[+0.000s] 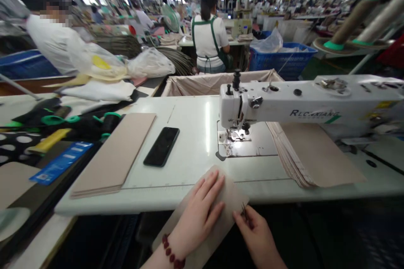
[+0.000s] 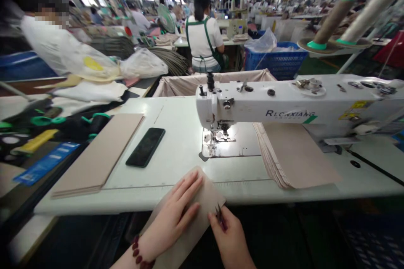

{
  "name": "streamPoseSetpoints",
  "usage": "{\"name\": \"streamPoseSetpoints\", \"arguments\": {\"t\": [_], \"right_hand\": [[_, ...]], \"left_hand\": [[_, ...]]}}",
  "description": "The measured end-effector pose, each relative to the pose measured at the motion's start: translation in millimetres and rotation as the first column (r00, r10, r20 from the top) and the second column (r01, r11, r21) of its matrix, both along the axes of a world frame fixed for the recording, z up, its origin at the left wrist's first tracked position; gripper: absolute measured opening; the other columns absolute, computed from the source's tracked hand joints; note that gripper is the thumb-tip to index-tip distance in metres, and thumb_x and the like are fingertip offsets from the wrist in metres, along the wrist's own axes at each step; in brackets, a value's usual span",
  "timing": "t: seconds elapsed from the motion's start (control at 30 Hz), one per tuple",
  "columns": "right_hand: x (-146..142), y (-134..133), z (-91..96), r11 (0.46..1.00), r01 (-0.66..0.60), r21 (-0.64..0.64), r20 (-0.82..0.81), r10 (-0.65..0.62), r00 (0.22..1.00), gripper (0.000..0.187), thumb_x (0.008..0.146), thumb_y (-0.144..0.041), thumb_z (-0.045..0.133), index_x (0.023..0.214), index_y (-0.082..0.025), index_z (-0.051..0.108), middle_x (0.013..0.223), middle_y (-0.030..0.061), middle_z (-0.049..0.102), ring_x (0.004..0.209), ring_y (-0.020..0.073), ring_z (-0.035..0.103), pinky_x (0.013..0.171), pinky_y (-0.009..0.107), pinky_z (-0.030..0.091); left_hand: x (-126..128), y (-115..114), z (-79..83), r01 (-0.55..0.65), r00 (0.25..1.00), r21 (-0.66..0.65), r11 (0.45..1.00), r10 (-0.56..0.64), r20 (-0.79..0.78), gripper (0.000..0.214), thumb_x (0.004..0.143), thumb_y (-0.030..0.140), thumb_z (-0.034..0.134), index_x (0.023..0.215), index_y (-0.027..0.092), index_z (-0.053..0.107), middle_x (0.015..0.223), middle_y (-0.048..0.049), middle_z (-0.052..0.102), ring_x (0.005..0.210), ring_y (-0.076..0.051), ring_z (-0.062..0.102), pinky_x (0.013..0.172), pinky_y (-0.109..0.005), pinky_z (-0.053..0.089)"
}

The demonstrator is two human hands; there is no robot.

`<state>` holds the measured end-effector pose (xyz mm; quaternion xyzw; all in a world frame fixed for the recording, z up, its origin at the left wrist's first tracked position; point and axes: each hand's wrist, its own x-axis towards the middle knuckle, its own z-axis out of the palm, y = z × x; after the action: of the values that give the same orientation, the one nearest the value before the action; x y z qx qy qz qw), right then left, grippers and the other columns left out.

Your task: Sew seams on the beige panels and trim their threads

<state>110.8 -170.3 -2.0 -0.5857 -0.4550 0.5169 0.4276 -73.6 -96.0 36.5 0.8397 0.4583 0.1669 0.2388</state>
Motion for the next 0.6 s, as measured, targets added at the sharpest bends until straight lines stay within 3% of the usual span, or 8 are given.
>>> {"name": "streamPoseSetpoints", "arguments": {"t": [0.1, 0.23, 0.27, 0.33, 0.4, 0.43, 0.5, 0.6], "right_hand": [[2, 3, 17.2, 0.993, -0.006, 0.118, -0.026, 0.009, 1.000, 0.029, 0.089, -0.046, 0.054, 0.095, -0.020, 0.063, 0.079, 0.0027, 0.065, 0.076, 0.0185, 0.062, 0.069, 0.024, 0.050], [24, 27, 36.1, 0.940, -0.153, 0.305, 0.246, 0.077, 0.966, 0.025, 0.093, -0.039, 0.048, 0.102, -0.023, 0.065, 0.083, 0.0040, 0.068, 0.075, 0.0185, 0.064, 0.069, 0.025, 0.053], [29, 35, 37.2, 0.919, -0.208, 0.336, 0.373, 0.073, 0.925, 0.027, 0.094, -0.036, 0.047, 0.111, -0.024, 0.064, 0.096, 0.0057, 0.069, 0.083, 0.0201, 0.065, 0.074, 0.027, 0.054], [35, 46, 32.9, 0.890, -0.289, 0.352, 0.635, 0.000, 0.772, 0.039, 0.093, -0.029, 0.043, 0.131, -0.027, 0.053, 0.126, 0.0078, 0.061, 0.093, 0.0229, 0.066, 0.073, 0.029, 0.056], [37, 46, 21.3, 0.877, -0.347, 0.333, 0.797, -0.066, 0.600, 0.052, 0.092, -0.022, 0.038, 0.143, -0.028, 0.040, 0.142, 0.0076, 0.049, 0.083, 0.0221, 0.070, 0.058, 0.028, 0.057], [36, 43, 14.5, 0.857, -0.400, 0.326, 0.829, -0.056, 0.556, 0.055, 0.091, -0.020, 0.038, 0.145, -0.029, 0.038, 0.143, 0.0076, 0.047, 0.074, 0.0203, 0.071, 0.050, 0.026, 0.056], [32, 33, 2.7, 0.754, -0.568, 0.330, 0.833, 0.051, 0.552, 0.054, 0.089, -0.019, 0.041, 0.141, -0.031, 0.043, 0.138, 0.0056, 0.053, 0.065, 0.0168, 0.071, 0.047, 0.021, 0.054], [25, 25, -2.4, 0.600, -0.718, 0.353, 0.807, 0.192, 0.558, 0.048, 0.088, -0.018, 0.047, 0.133, -0.035, 0.053, 0.127, 0.0022, 0.062, 0.072, 0.0157, 0.072, 0.056, 0.017, 0.056]], "left_hand": [[-23, 1, 11.0, -0.154, 0.930, -0.229, 0.961, 0.219, 0.295, 0.072, 0.089, 0.032, 0.060, 0.151, 0.027, 0.023, 0.155, -0.0067, 0.028, 0.139, -0.028, 0.030, 0.114, -0.043, 0.027], [-70, -1, 30.0, -0.011, 0.842, -0.585, 0.811, 0.323, 0.432, 0.042, 0.088, 0.038, 0.061, 0.127, 0.021, 0.060, 0.117, -0.0067, 0.068, 0.107, -0.029, 0.061, 0.093, -0.039, 0.049], [-86, 2, 37.5, -0.058, 0.815, -0.596, 0.801, 0.383, 0.434, 0.037, 0.088, 0.039, 0.060, 0.120, 0.021, 0.065, 0.110, -0.0055, 0.071, 0.103, -0.028, 0.063, 0.090, -0.038, 0.051], [-125, 16, 56.8, -0.295, 0.691, -0.525, 0.798, 0.558, 0.460, 0.037, 0.086, 0.041, 0.063, 0.117, 0.022, 0.065, 0.107, -0.0035, 0.071, 0.102, -0.026, 0.064, 0.088, -0.035, 0.051], [-170, 43, 79.1, -0.525, 0.555, -0.413, 0.744, 0.667, 0.497, 0.045, 0.081, 0.045, 0.067, 0.119, 0.022, 0.061, 0.103, -0.0024, 0.072, 0.092, -0.023, 0.067, 0.080, -0.031, 0.054], [-193, 60, 89.5, -0.567, 0.543, -0.394, 0.724, 0.687, 0.483, 0.048, 0.081, 0.047, 0.067, 0.121, 0.021, 0.058, 0.100, -0.0020, 0.072, 0.085, -0.021, 0.068, 0.075, -0.031, 0.055], [-234, 100, 103.9, -0.604, 0.546, -0.382, 0.699, 0.712, 0.441, 0.049, 0.086, 0.046, 0.060, 0.126, 0.018, 0.053, 0.098, -0.0033, 0.071, 0.079, -0.019, 0.068, 0.070, -0.031, 0.055], [-270, 155, 103.2, -0.694, 0.608, -0.335, 0.637, 0.768, 0.200, 0.044, 0.086, 0.045, 0.059, 0.117, 0.014, 0.058, 0.090, -0.0066, 0.072, 0.075, -0.021, 0.068, 0.064, -0.031, 0.057]]}}
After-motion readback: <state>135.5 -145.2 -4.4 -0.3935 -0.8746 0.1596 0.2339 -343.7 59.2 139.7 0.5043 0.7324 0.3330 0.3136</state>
